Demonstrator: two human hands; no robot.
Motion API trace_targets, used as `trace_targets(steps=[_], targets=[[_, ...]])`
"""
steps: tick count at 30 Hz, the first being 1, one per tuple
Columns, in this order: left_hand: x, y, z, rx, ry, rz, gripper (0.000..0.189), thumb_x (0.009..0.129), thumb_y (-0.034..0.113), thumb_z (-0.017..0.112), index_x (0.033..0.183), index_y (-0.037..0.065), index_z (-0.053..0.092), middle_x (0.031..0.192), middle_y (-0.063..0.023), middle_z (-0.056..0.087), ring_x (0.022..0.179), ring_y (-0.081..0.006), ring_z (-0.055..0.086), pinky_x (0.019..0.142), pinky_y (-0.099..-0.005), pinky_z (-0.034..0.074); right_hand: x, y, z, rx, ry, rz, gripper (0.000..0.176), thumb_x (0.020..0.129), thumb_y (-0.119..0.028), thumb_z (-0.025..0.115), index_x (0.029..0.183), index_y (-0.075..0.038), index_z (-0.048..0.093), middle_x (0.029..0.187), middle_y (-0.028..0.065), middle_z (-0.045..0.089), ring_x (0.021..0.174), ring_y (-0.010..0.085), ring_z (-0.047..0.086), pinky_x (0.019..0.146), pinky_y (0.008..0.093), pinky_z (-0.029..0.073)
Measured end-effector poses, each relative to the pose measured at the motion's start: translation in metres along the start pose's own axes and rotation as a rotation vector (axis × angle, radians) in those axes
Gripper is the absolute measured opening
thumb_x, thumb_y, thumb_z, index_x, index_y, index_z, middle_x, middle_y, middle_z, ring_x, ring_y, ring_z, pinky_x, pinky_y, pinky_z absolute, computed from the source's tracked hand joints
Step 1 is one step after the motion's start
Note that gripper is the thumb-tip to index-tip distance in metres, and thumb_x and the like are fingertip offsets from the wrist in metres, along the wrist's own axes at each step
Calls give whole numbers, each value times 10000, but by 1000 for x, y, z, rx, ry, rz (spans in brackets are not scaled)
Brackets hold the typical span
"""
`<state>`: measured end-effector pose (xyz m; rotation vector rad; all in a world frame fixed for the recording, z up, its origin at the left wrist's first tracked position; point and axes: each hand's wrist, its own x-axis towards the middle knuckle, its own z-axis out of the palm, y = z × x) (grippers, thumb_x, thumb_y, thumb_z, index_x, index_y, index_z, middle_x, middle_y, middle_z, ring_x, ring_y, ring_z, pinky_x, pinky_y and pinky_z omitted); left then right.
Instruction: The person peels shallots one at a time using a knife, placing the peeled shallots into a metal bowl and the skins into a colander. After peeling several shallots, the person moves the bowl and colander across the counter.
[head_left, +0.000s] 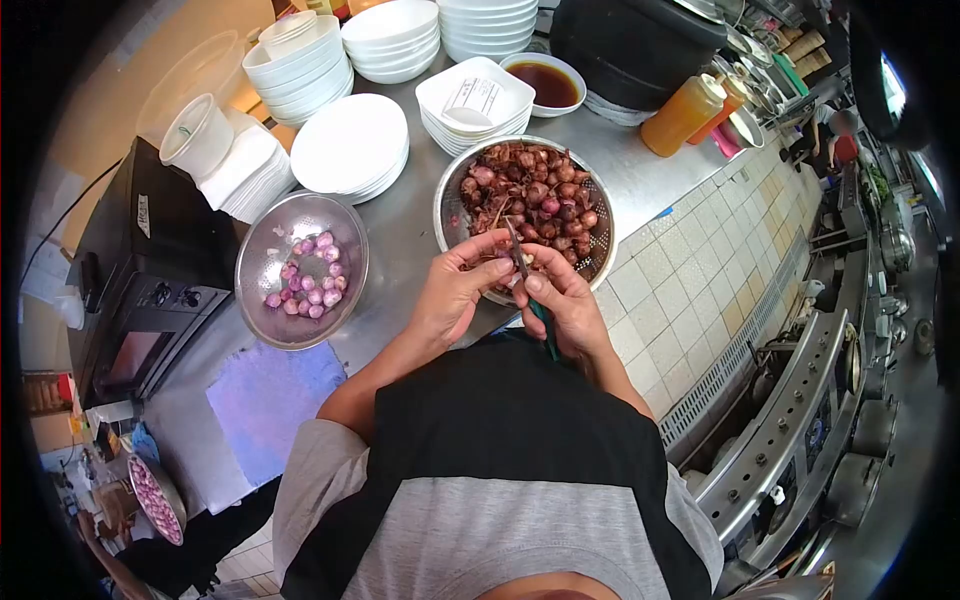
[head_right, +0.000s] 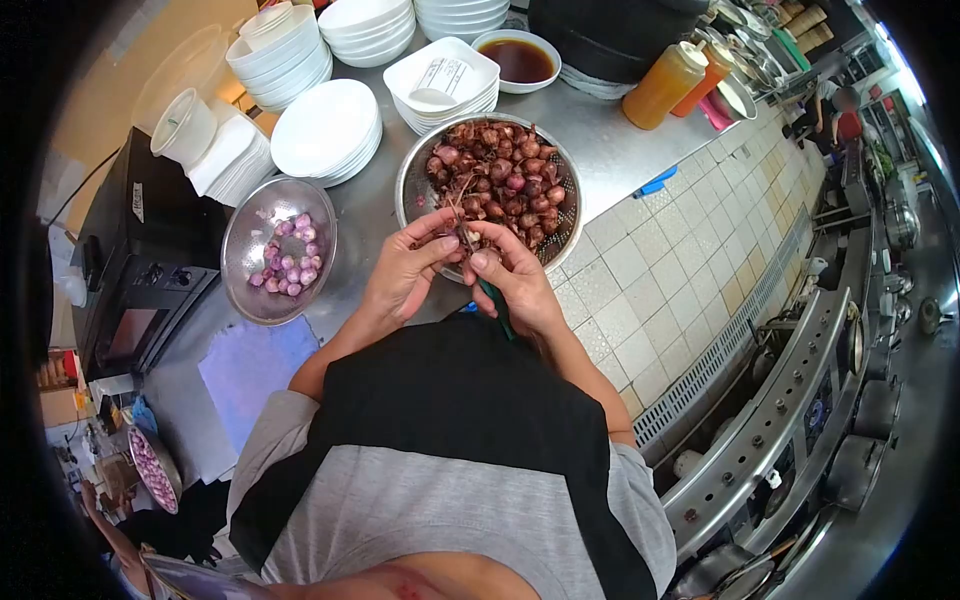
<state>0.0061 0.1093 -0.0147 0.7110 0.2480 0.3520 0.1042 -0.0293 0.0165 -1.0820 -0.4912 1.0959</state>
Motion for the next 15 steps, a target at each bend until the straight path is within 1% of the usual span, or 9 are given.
trace_targets(steps=[2, 4, 5, 7, 11, 13, 15], targets=[[0, 0, 0, 47, -3, 16, 389, 841, -16, 597, 1218, -38, 506, 1067, -105, 612, 870, -140, 615, 790, -246, 513, -1, -1, -1, 28, -10, 13, 379, 921, -167, 535, 1272, -74, 428, 764, 65, 544, 474, 98, 451, 412, 210, 356], [-2, 1, 3, 69, -2, 47, 374, 847, -8, 592, 1211, -41, 515, 1014, -98, 625, 876, -141, 609, 787, -266, 501, -2, -2, 0, 56, -19, 25, 380, 920, -168, 536, 1272, -72, 428, 765, 65, 543, 473, 98, 450, 413, 210, 357], [-3, 1, 4, 72, -4, 45, 374, 847, -8, 592, 1211, -41, 515, 1014, -98, 625, 876, -141, 609, 787, -266, 501, -3, -2, 1, 80, -22, 20, 385, 920, -169, 537, 1275, -73, 424, 768, 65, 542, 473, 100, 449, 412, 210, 356], [-3, 1, 4, -23, -34, 21, 386, 852, -12, 575, 1230, -35, 502, 1051, -97, 614, 873, -136, 609, 800, -241, 504, -3, -2, 2, 106, -22, 10, 389, 919, -170, 539, 1277, -73, 421, 770, 65, 541, 473, 101, 449, 411, 210, 355], [-4, 2, 5, -25, -67, 46, 386, 863, -13, 555, 1243, -31, 492, 1046, -93, 612, 887, -137, 609, 808, -239, 504, -2, 1, -7, 128, 37, -57, 401, 920, -169, 537, 1291, -86, 408, 783, 71, 540, 474, 104, 452, 407, 213, 351], [-6, 5, 8, -63, -55, 44, 363, 869, 5, 564, 1226, -23, 508, 1039, -86, 613, 909, -139, 608, 831, -257, 500, -2, 1, -9, 136, 51, -72, 402, 922, -168, 533, 1295, -92, 404, 787, 73, 539, 474, 106, 454, 405, 215, 350], [-4, 4, 3, -114, -50, 15, 371, 869, -7, 554, 1235, -19, 500, 1041, -87, 613, 922, -148, 612, 836, -249, 508, -3, 0, -6, 53, 62, -59, 464, 927, -164, 522, 1357, -113, 355, 794, 73, 538, 478, 105, 457, 404, 214, 350]])
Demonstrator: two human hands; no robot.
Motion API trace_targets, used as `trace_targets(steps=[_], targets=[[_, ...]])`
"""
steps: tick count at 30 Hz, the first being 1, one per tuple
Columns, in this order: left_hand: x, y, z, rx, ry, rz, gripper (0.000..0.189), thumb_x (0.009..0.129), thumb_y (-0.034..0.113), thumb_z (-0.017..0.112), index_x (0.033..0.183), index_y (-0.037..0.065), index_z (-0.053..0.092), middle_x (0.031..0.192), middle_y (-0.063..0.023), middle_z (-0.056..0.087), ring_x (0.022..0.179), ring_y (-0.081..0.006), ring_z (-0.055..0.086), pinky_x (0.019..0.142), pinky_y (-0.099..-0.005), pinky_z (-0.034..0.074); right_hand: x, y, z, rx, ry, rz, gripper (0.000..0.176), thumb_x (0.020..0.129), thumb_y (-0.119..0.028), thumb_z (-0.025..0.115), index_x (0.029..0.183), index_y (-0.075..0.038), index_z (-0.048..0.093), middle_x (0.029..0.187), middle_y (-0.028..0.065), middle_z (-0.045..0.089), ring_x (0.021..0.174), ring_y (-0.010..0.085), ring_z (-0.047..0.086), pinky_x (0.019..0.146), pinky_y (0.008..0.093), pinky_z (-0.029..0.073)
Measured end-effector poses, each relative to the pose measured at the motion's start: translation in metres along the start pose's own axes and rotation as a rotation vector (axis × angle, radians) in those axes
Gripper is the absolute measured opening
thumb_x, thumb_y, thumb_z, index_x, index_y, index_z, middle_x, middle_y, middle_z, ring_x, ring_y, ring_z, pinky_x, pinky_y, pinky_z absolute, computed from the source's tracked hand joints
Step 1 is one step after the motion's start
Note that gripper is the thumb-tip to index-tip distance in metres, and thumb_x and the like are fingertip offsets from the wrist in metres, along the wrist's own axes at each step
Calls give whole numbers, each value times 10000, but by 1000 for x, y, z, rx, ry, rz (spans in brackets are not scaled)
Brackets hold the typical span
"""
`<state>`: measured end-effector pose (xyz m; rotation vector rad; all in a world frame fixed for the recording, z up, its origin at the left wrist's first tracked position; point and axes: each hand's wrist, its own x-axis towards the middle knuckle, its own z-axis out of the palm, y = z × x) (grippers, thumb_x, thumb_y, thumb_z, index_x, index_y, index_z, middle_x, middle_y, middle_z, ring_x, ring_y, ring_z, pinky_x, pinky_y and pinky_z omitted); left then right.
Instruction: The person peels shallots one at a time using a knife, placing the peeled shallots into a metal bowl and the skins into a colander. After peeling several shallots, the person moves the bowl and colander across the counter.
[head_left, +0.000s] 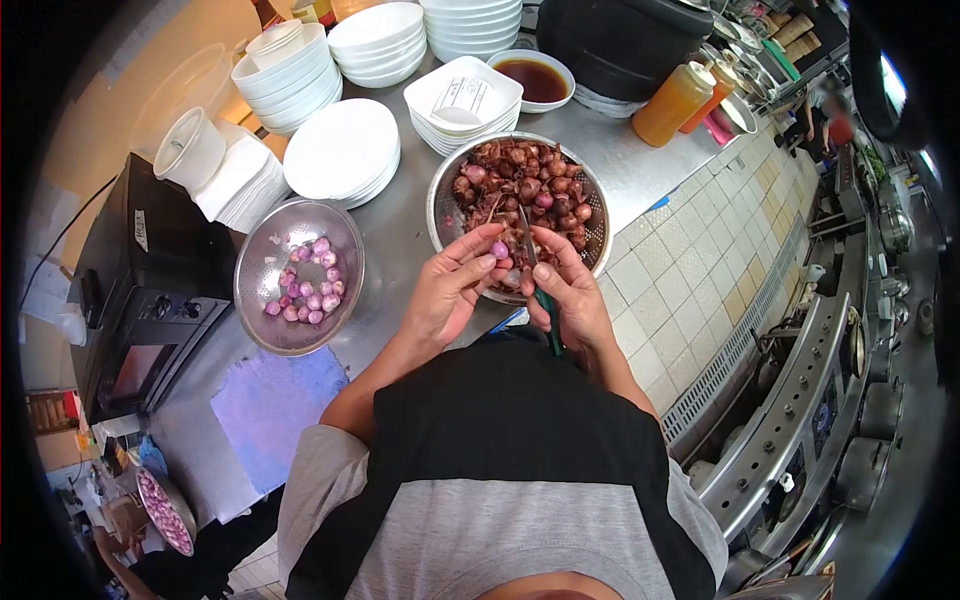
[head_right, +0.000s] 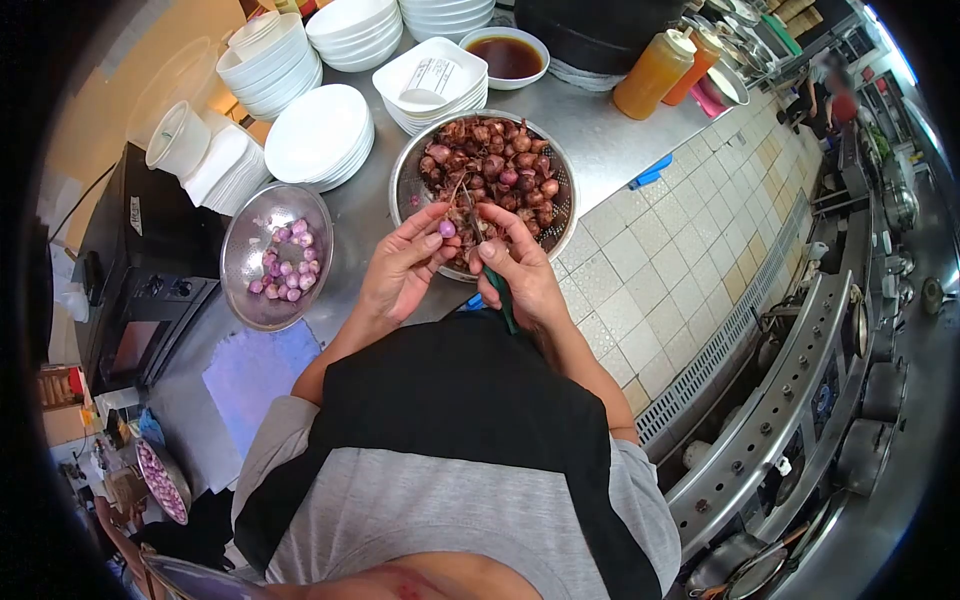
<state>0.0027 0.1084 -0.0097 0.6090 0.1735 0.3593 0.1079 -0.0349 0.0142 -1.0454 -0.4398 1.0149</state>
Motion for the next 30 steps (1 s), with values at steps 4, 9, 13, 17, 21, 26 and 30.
trace_targets(steps=[4, 9, 13, 17, 21, 26, 30], targets=[[2, -1, -4, -118, 29, -56, 374, 870, -16, 545, 1241, -14, 494, 1024, -92, 621, 932, -165, 626, 838, -241, 524, -1, 0, 2, -15, -7, -48, 517, 930, -162, 516, 1402, -121, 312, 797, 63, 537, 486, 100, 459, 409, 211, 354], [3, 3, -5, -23, 8, -59, 337, 879, 4, 546, 1213, -17, 515, 988, -100, 630, 874, -159, 637, 800, -242, 535, -2, 3, 2, -159, -22, 0, 474, 930, -132, 504, 1381, -94, 365, 799, 44, 538, 517, 87, 462, 437, 203, 365], [5, 6, -10, 50, -13, -41, 272, 877, 40, 571, 1142, -20, 550, 988, -90, 625, 846, -154, 625, 771, -257, 526, -2, 2, 2, -266, -37, -31, 461, 920, -118, 518, 1363, -93, 392, 790, 34, 538, 528, 79, 459, 453, 201, 370], [4, 7, -10, 140, 17, -67, 259, 868, 36, 586, 1120, -14, 556, 981, -84, 625, 847, -146, 620, 775, -253, 521, -1, 4, 2, -391, -45, -56, 443, 898, -111, 556, 1324, -104, 433, 774, 15, 532, 533, 68, 454, 468, 195, 368], [4, 6, -8, 283, 57, 35, 263, 847, 4, 602, 1107, -4, 559, 966, -80, 626, 839, -139, 615, 763, -253, 516, 0, 2, 3, -393, -43, -28, 429, 887, -102, 568, 1301, -110, 453, 763, 5, 527, 532, 62, 452, 462, 193, 359], [1, 4, -4, 453, 53, 177, 274, 830, 3, 630, 1093, 8, 555, 963, -68, 619, 862, -127, 600, 759, -247, 505, 1, -1, 3, -353, -70, 9, 405, 891, -111, 564, 1281, -97, 456, 760, 16, 517, 542, 72, 457, 459, 200, 364], [0, 3, -2, 522, 24, 183, 285, 833, 6, 632, 1102, 6, 540, 962, -62, 615, 860, -113, 591, 761, -243, 502, 7, 5, 0, -381, -28, -14, 326, 904, -116, 548, 1220, -82, 479, 753, 20, 516, 519, 67, 451, 433, 201, 355]])
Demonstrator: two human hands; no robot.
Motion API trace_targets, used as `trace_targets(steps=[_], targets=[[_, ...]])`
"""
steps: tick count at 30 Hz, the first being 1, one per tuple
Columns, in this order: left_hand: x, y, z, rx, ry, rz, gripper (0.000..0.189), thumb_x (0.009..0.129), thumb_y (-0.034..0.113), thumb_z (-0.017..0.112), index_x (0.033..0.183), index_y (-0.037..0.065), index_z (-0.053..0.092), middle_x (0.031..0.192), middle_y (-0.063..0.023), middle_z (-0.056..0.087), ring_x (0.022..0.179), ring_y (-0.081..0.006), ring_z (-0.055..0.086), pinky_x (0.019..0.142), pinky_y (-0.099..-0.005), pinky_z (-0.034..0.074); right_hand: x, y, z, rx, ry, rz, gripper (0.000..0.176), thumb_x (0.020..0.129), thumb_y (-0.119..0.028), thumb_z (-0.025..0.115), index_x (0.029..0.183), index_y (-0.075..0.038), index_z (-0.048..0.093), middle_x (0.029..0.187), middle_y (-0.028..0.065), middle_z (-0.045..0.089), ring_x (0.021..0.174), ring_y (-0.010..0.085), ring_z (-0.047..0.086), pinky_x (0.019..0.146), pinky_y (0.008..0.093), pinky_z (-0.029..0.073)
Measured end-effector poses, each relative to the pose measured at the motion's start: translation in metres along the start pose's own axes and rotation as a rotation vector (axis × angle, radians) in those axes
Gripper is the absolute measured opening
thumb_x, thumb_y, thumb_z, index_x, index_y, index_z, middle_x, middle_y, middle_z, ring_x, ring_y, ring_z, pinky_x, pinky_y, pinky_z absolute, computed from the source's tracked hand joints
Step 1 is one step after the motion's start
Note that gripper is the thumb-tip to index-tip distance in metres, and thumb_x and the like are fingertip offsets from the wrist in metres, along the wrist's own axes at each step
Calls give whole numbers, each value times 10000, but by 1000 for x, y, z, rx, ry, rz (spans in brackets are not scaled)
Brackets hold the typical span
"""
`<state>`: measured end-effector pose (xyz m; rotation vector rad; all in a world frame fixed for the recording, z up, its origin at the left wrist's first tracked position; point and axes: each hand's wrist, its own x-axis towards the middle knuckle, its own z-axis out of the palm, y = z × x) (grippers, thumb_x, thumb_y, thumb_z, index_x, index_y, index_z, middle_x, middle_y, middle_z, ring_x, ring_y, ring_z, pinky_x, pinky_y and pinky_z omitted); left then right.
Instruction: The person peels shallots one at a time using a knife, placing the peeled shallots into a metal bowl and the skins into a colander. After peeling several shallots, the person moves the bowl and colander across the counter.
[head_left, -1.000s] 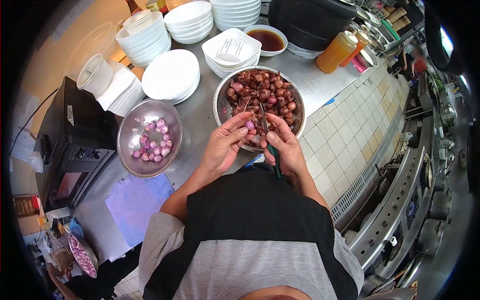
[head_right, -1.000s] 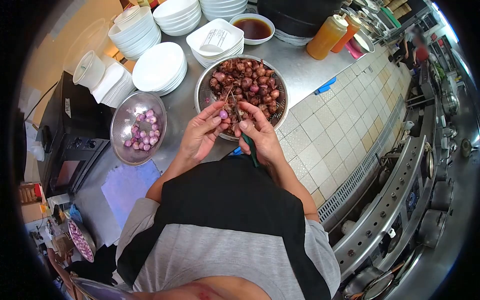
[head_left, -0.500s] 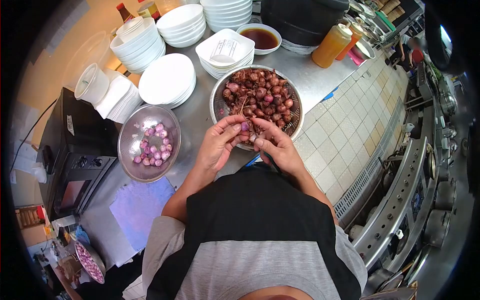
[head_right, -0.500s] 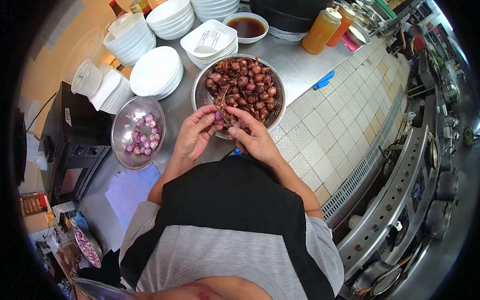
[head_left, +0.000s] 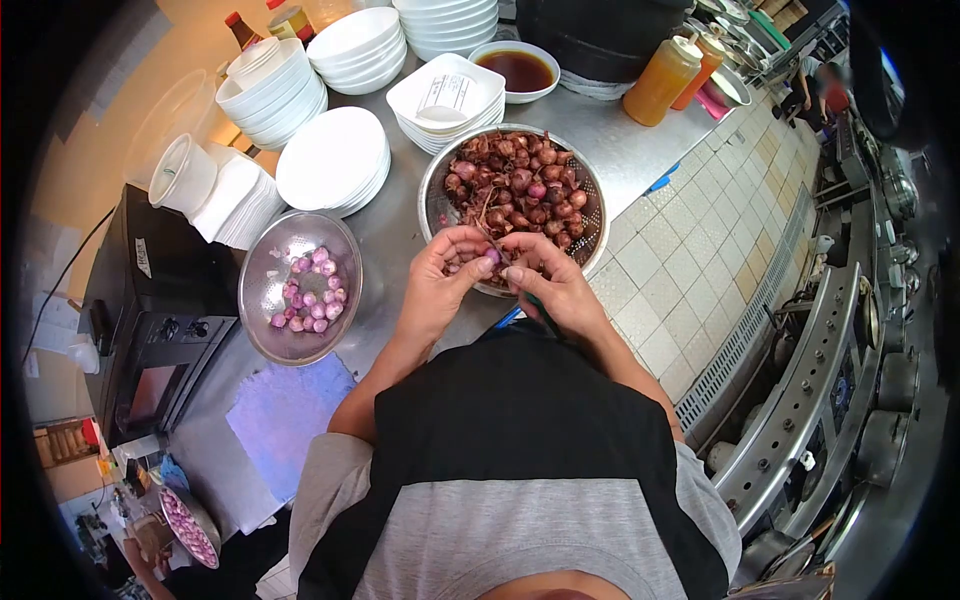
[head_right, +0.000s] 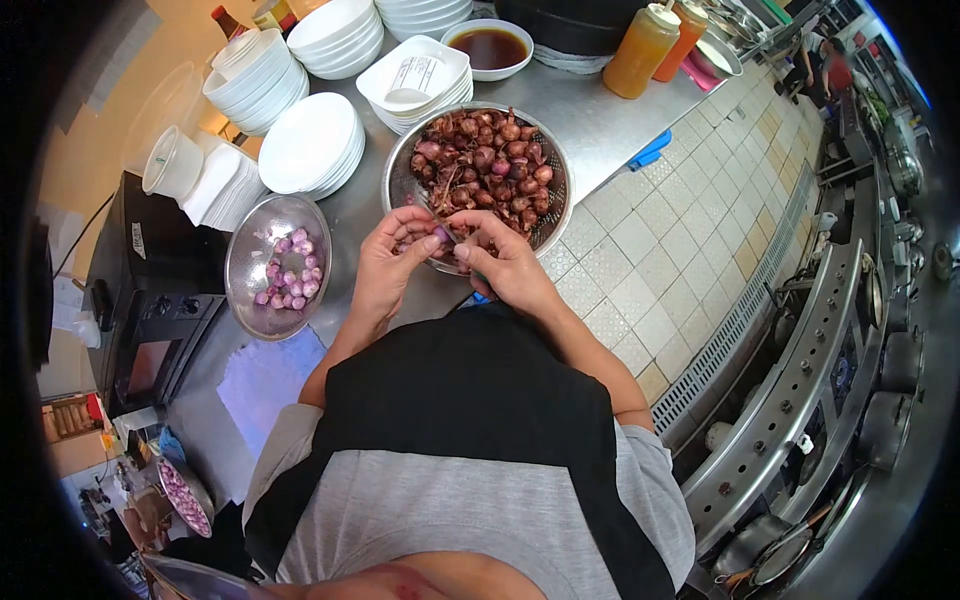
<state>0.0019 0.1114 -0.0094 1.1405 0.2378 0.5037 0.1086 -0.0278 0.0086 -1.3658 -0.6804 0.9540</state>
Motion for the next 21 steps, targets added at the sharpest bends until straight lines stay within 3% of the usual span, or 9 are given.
trace_targets(steps=[2, 4, 8, 11, 15, 17, 18, 20, 21], targets=[[-1, 0, 0, 20, -15, -22, 262, 844, 7, 621, 1092, 5, 538, 964, -63, 615, 856, -109, 590, 766, -243, 502, 3, 4, -1, 92, 35, -7, 304, 913, -123, 535, 1208, -73, 476, 757, 25, 514, 516, 70, 448, 429, 200, 355], [-2, 0, -1, -222, 0, -200, 303, 854, 31, 609, 1144, 15, 524, 962, -63, 619, 865, -133, 602, 746, -242, 509, 4, 4, -2, 180, 66, -17, 284, 923, -131, 522, 1195, -65, 472, 761, 30, 511, 513, 72, 446, 426, 200, 355], [-2, 6, -6, -318, 62, -245, 282, 868, 47, 592, 1142, 10, 536, 971, -69, 624, 802, -114, 594, 685, -214, 492, -1, -5, -3, 219, 13, 67, 322, 935, -135, 493, 1247, -71, 448, 763, 40, 516, 505, 79, 452, 419, 195, 355], [-8, 14, -25, -328, 61, -193, 253, 868, 46, 595, 1116, 7, 565, 939, -62, 629, 723, -87, 569, 594, -197, 466, -3, -12, 0, 157, -30, 143, 402, 937, -128, 481, 1331, -91, 408, 756, 41, 526, 494, 78, 449, 422, 194, 360], [-26, 48, -64, -65, 383, 92, 243, 857, 27, 600, 1097, 1, 579, 895, -40, 621, 584, -41, 471, 459, -168, 340, -2, -7, -2, 164, -68, 139, 455, 940, -122, 468, 1385, -118, 376, 765, 36, 542, 481, 81, 441, 431, 197, 372], [-37, 55, -97, 108, 620, 140, 284, 863, 19, 577, 1145, 0, 560, 1002, -67, 615, 715, -62, 525, 581, -172, 419, 0, -3, -5, 173, -85, 130, 452, 941, -123, 466, 1385, -121, 381, 772, 34, 545, 481, 82, 438, 435, 197, 376], [-39, 59, -99, 110, 619, 141, 284, 863, 19, 577, 1145, 0, 560, 1002, -67, 615, 715, -62, 525, 581, -172, 419, 0, -2, -6, 163, -71, 147, 448, 939, -120, 468, 1380, -112, 388, 776, 33, 547, 485, 81, 437, 440, 197, 379], [-42, 68, -100, 277, 830, 426, 334, 860, 8, 570, 1192, -2, 531, 1112, -77, 564, 814, -70, 526, 676, -181, 438, 0, -2, -7, 154, -57, 162, 444, 938, -117, 470, 1376, -104, 394, 779, 31, 550, 489, 80, 436, 445, 197, 381], [-44, 61, -119, 181, 764, 441, 397, 848, -10, 551, 1240, -12, 487, 1191, -103, 507, 984, -125, 519, 823, -233, 441, 1, -2, -7, 154, -67, 146, 445, 938, -120, 472, 1375, -94, 393, 781, 32, 550, 494, 79, 436, 448, 197, 382]])
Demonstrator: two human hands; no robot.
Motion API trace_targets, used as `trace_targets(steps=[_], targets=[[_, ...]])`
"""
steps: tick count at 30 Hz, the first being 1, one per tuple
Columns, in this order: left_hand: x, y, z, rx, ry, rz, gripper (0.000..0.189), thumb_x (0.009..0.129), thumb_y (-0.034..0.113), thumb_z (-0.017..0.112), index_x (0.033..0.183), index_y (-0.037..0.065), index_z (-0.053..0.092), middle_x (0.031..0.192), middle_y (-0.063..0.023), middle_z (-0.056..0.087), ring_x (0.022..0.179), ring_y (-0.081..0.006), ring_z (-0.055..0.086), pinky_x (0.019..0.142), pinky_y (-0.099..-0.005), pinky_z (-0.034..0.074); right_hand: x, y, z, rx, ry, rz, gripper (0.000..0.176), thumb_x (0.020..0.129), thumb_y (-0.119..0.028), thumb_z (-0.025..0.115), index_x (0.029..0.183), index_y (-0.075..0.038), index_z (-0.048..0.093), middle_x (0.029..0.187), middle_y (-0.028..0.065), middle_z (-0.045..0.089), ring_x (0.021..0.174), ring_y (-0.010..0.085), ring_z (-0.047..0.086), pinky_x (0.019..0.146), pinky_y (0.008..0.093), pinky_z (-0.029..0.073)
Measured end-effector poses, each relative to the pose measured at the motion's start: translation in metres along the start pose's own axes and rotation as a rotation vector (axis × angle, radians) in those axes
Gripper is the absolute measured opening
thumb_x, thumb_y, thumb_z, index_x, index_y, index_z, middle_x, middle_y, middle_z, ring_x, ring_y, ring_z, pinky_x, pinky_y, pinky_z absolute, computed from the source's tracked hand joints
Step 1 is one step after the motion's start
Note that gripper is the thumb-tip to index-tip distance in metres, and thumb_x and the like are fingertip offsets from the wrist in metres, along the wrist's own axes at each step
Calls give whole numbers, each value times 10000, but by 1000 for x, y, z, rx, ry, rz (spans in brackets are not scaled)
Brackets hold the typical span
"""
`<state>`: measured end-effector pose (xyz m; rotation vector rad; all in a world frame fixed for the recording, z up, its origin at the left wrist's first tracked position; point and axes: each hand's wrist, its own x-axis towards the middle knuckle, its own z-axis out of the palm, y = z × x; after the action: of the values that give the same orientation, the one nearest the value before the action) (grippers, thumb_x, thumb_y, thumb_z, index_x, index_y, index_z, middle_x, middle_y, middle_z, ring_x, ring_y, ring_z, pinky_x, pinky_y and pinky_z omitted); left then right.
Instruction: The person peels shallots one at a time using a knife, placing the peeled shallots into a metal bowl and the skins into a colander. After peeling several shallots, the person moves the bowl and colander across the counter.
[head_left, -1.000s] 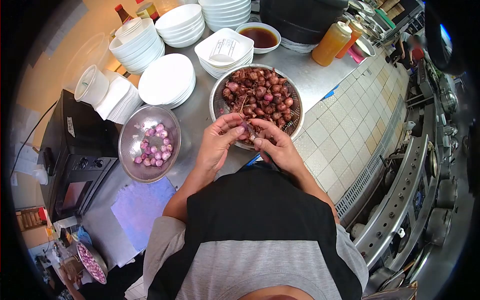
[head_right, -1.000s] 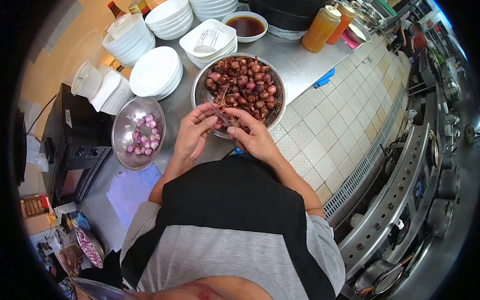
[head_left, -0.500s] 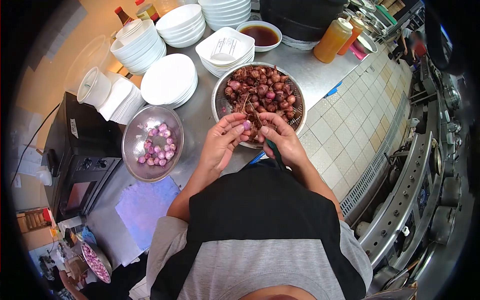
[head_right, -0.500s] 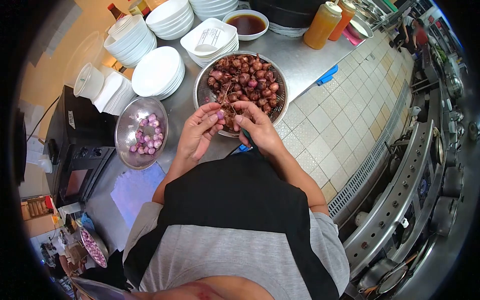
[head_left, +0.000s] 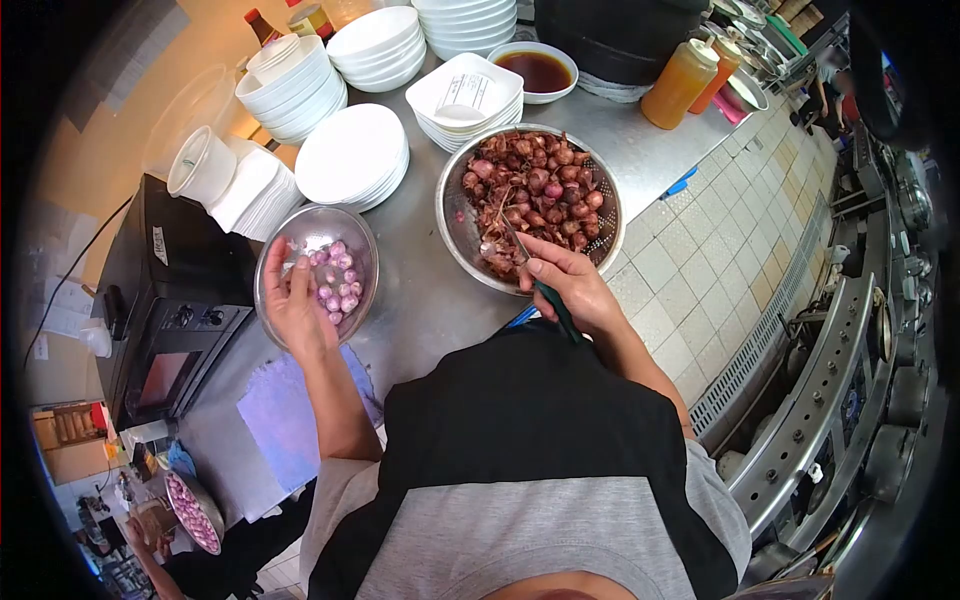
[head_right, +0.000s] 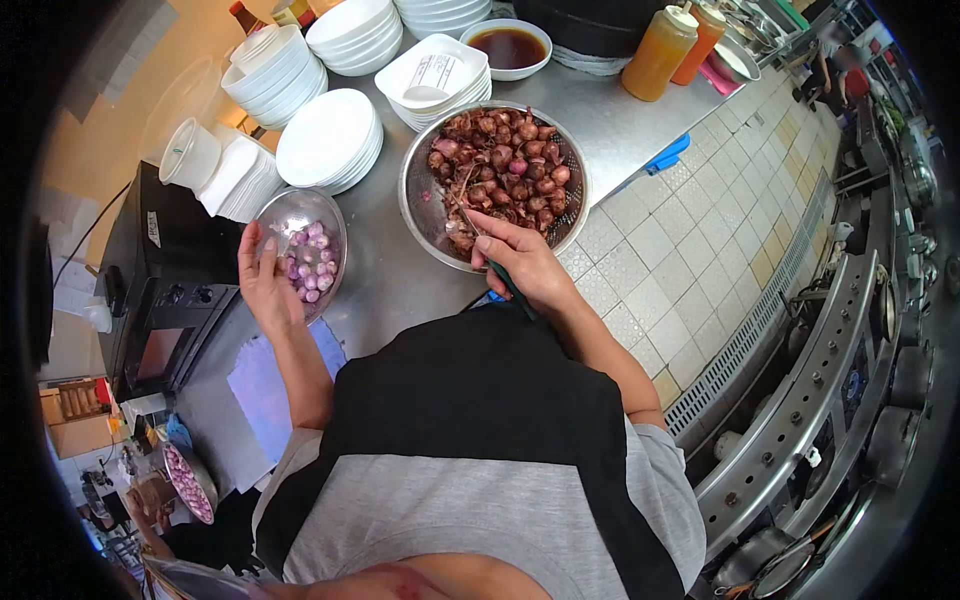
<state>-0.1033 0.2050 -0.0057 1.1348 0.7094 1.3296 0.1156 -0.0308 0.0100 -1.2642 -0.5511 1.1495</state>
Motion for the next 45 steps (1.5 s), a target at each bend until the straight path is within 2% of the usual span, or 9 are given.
trace_targets(steps=[1, 4, 9, 13, 19, 26, 29, 31, 45], targets=[[0, -6, -1, 3, 3, 3, 397, 848, -10, 551, 1240, -12, 487, 1191, -103, 507, 984, -125, 519, 823, -233, 441, 0, 0, 1, -2, -13, -14, 445, 938, -122, 474, 1374, -83, 391, 782, 33, 550, 499, 78, 437, 452, 196, 382], [-9, -15, 23, -519, -200, -464, 515, 774, -87, 473, 1284, -43, 413, 1223, -158, 487, 1168, -250, 457, 1033, -328, 364, -3, -4, 4, -2, -18, -38, 448, 934, -120, 480, 1371, -79, 394, 789, 34, 551, 504, 78, 440, 453, 196, 382], [-42, -16, 87, -582, -576, -626, 571, 723, -129, 428, 1287, -57, 392, 1296, -192, 449, 1240, -279, 424, 1080, -350, 328, -8, -2, 2, -17, 7, -51, 447, 928, -110, 489, 1367, -98, 409, 791, 31, 556, 504, 74, 438, 459, 195, 381], [-59, -15, 111, -516, -739, -683, 575, 749, -125, 427, 1315, -45, 361, 1308, -194, 449, 1230, -263, 444, 1057, -334, 347, -16, -4, 6, -30, 33, -109, 445, 927, -112, 497, 1364, -98, 415, 790, 29, 561, 511, 71, 443, 469, 192, 383], [-74, -12, 121, -204, -931, -409, 645, 820, -127, 397, 1421, 58, 250, 1341, -168, 448, 1214, -176, 454, 978, -285, 370, -17, 2, 9, -2, -36, -74, 507, 919, -135, 531, 1387, -58, 352, 803, 53, 569, 533, 89, 469, 464, 205, 390], [-84, -19, 119, -40, -908, -167, 679, 828, -123, 411, 1444, 68, 198, 1348, -169, 445, 1229, -188, 443, 955, -270, 388, -18, -2, 16, 72, 11, -45, 446, 914, -121, 530, 1343, -67, 421, 782, 48, 558, 534, 87, 466, 454, 202, 376], [-75, -27, 115, -273, -765, -390, 572, 857, -90, 443, 1396, 27, 291, 1264, -164, 514, 1146, -193, 521, 931, -272, 431, -19, -2, 13, 66, 29, -56, 427, 910, -114, 531, 1328, -84, 453, 783, 49, 557, 543, 87, 470, 458, 197, 372], [-63, -35, 101, -525, -815, -862, 417, 879, -25, 507, 1288, -4, 429, 1140, -148, 583, 1024, -193, 593, 891, -287, 482, -16, 1, 11, 58, 35, -57, 425, 909, -111, 530, 1327, -82, 456, 784, 47, 554, 540, 86, 466, 460, 196, 375], [-86, -38, 109, -287, -708, -471, 240, 834, -10, 616, 1068, -7, 565, 967, -67, 619, 914, -134, 598, 819, -266, 492, -10, 14, 11, 67, 74, -109, 488, 874, -84, 567, 1333, -40, 409, 808, 86, 555, 611, 112, 516, 416, 203, 383]])
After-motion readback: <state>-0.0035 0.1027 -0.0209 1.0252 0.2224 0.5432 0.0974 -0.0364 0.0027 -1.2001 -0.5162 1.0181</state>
